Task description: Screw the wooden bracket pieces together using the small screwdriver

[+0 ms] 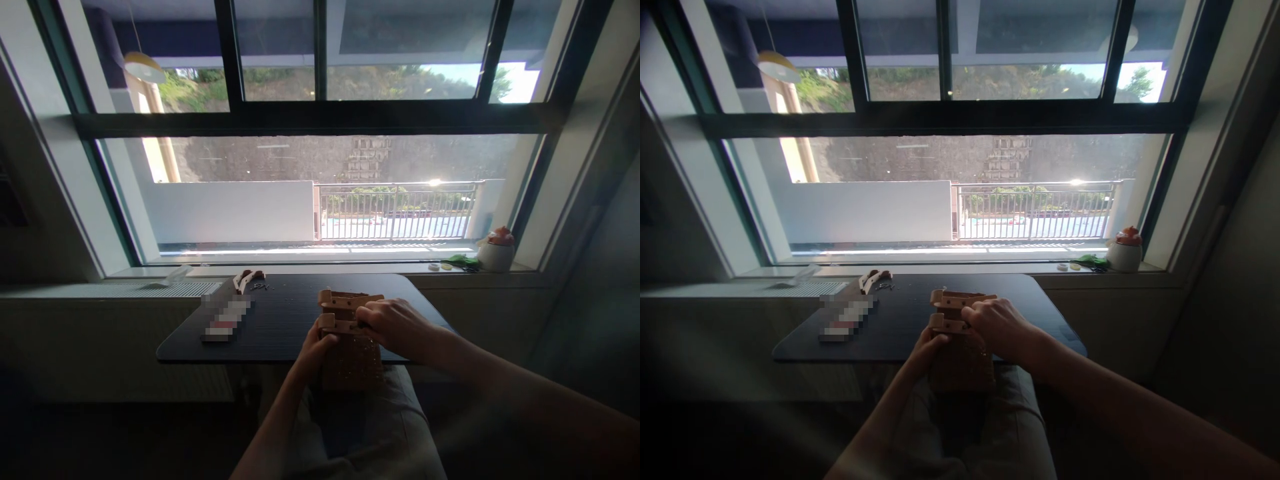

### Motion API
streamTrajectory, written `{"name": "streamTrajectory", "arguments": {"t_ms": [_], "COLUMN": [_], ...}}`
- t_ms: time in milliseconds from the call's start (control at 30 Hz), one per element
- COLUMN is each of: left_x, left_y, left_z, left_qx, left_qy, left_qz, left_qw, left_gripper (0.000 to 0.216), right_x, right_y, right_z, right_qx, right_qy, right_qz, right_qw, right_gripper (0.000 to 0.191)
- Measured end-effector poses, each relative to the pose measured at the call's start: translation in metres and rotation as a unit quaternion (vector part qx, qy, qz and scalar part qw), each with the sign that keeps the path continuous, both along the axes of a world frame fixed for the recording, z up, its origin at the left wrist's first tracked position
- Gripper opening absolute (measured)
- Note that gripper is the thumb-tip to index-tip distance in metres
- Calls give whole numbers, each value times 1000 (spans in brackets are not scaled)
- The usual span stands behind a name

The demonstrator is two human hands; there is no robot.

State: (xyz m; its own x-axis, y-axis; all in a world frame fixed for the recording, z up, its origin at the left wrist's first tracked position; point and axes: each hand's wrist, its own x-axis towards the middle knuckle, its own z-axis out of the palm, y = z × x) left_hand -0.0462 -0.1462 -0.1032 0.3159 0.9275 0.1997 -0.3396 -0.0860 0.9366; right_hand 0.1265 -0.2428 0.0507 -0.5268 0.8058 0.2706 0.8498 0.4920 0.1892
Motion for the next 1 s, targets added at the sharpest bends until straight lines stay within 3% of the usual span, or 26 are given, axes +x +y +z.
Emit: {"name": "streamTrajectory", "arguments": {"t_ms": [100,333,700,867,1000], "left_x": [0,-1,2,0,0], "left_y": [-2,-5,9,4,3], "left_z": [2,2,-15,-11,-8], "left_qx": [9,39,28,25,26], "left_qy": [1,5,-8,-7,-2], "left_qz": [-1,12,3,9,13], "left_qw": [1000,999,1000,1000,1000], "left_gripper": [43,37,37,35,33], "right_x": [-2,-3,-16,-11,-11], "right_y": [1,-6,-3,0,-1], "right_z": [-1,-13,15,9,0], "right_qx": [-4,-16,5,11,5], "right_qy": [-16,45,-72,-108,-76], "right_qz": [-7,-115,-16,-19,-52], "right_qw": [1000,992,997,994,996], "right_gripper": [8,16,16,21,16]}}
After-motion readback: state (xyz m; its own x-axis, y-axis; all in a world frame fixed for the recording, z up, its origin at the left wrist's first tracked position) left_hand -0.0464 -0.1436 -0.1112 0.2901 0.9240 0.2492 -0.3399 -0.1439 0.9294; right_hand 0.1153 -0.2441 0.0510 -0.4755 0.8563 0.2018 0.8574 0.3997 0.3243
